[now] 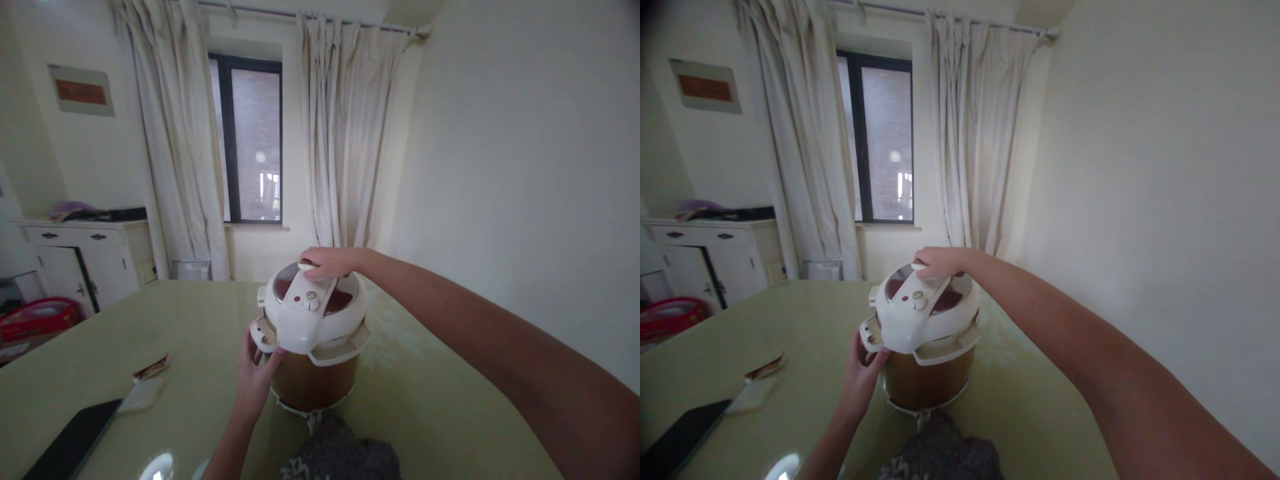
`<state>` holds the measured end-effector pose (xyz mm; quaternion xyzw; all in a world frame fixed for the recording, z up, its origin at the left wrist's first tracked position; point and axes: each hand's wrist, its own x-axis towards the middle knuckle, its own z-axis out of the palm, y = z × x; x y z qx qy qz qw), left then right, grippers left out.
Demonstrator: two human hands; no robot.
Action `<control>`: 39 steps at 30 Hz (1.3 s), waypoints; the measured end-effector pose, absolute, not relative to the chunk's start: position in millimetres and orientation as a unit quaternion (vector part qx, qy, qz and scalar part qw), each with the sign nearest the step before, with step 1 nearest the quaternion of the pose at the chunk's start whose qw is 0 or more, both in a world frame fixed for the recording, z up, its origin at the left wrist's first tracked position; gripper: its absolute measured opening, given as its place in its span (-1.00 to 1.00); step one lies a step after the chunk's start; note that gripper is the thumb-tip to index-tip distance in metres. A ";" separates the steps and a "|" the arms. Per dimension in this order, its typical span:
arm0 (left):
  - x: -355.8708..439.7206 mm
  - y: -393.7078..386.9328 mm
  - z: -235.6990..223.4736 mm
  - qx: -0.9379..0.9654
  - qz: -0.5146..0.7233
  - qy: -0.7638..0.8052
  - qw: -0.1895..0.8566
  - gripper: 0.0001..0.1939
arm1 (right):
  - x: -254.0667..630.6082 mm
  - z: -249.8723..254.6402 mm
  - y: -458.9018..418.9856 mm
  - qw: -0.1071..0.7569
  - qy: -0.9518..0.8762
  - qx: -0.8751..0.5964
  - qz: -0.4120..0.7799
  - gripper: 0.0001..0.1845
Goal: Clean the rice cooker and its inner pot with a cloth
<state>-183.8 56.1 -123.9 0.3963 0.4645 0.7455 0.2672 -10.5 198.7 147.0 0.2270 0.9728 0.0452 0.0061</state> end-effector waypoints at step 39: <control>-182.0 51.1 -119.7 0.399 0.733 0.475 0.279 -0.14 | -6.1 118.8 222.1 -0.040 0.984 0.161 -0.061 -0.40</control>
